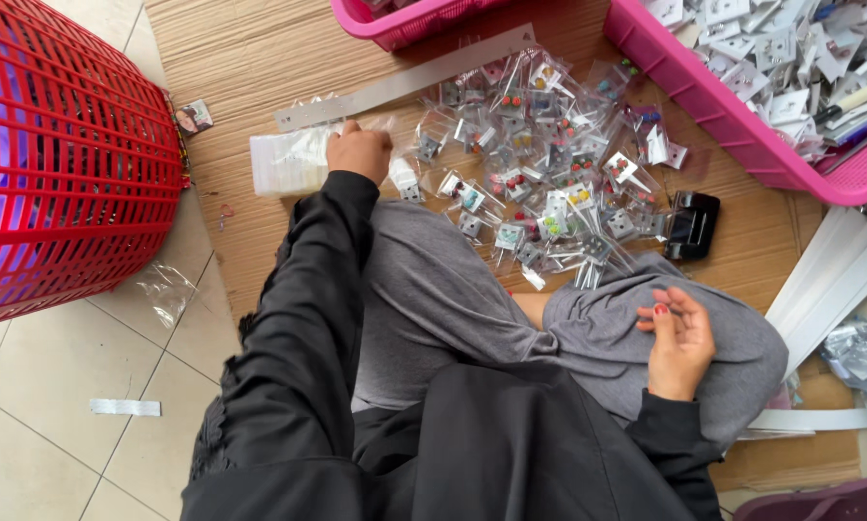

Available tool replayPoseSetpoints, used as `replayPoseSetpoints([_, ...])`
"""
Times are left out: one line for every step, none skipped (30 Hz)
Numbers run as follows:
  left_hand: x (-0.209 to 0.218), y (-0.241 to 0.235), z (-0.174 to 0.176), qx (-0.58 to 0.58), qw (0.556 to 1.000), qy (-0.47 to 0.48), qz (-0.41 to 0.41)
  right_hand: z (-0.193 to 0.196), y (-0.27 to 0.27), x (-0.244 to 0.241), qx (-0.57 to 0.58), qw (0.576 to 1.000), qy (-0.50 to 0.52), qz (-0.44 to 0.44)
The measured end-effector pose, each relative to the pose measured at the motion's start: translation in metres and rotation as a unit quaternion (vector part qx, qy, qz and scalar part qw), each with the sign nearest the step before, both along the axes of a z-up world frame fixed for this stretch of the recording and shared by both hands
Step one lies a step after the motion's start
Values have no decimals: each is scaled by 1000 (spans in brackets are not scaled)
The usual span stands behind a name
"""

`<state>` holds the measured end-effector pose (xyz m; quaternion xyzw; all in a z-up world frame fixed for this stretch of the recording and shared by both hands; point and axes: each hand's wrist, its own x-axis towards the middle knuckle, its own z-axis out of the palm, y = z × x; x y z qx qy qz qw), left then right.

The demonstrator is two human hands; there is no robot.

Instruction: The person sits on a mat and packs small keychains into clear plastic bags. They pick up keychains from a pile on the floor, insert them into bags, and place the packaged items into a pink basket. The person also handles a roll of tape and a stapler during the process.

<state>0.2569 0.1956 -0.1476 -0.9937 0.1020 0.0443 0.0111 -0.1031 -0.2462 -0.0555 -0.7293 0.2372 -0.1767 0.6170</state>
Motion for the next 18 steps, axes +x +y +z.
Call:
replayPoseSetpoints([5, 6, -8, -1, 1000, -2, 2, -4, 2, 1, -1, 1000, -2, 2])
replayPoseSetpoints([10, 8, -17, 112, 992, -30, -49, -7, 2, -1, -4, 1000, 0, -5])
replayPoseSetpoints([14, 9, -26, 224, 968, -58, -97, -10, 2, -3, -7, 1000, 2, -11])
replayPoseSetpoints([18, 12, -30, 220, 968, -60, -102, -13, 3, -4, -11, 1000, 2, -16])
replayPoseSetpoints([21, 15, -35, 280, 950, -30, -135, -17, 3, -5, -8, 1000, 7, -14])
replayPoseSetpoints([30, 14, -39, 337, 926, -3, -169, -20, 3, -5, -7, 1000, 9, -16])
replayPoseSetpoints([31, 16, -35, 332, 927, -10, -176, -21, 4, -4, -12, 1000, 6, -24])
replayPoseSetpoints([30, 17, -32, 343, 924, 17, -168, -22, 5, -5, -11, 1000, 13, -22])
replayPoseSetpoints([30, 18, -30, 353, 921, 44, -160, -23, 6, -5, -9, 1000, 19, -20])
replayPoseSetpoints([28, 19, -36, 349, 921, 39, -167, -21, 7, -6, -13, 999, 18, -28])
replayPoseSetpoints([28, 21, -43, 345, 930, 30, -124, -18, 8, -7, -14, 999, 26, -34])
replayPoseSetpoints([28, 28, -48, 342, 936, 21, -78, -17, 12, -5, -12, 999, 32, -37])
replayPoseSetpoints([26, 29, -48, 341, 936, 16, -83, -15, 11, -3, -14, 999, 29, -43])
replayPoseSetpoints([22, 31, -49, 278, 958, -24, -63, -14, 12, -3, -16, 999, 38, -34])
replayPoseSetpoints([18, 33, -50, 213, 974, -64, -42, -12, 13, -3, -19, 998, 46, -25])
replayPoseSetpoints([15, 34, -43, 212, 974, -67, -47, -8, 14, -1, -19, 998, 44, -31])
replayPoseSetpoints([11, 35, -37, 172, 982, -79, -27, -4, 16, 2, -14, 998, 52, -30])
replayPoseSetpoints([6, 36, -30, 130, 987, -89, -7, 0, 17, 4, -10, 998, 60, -29])
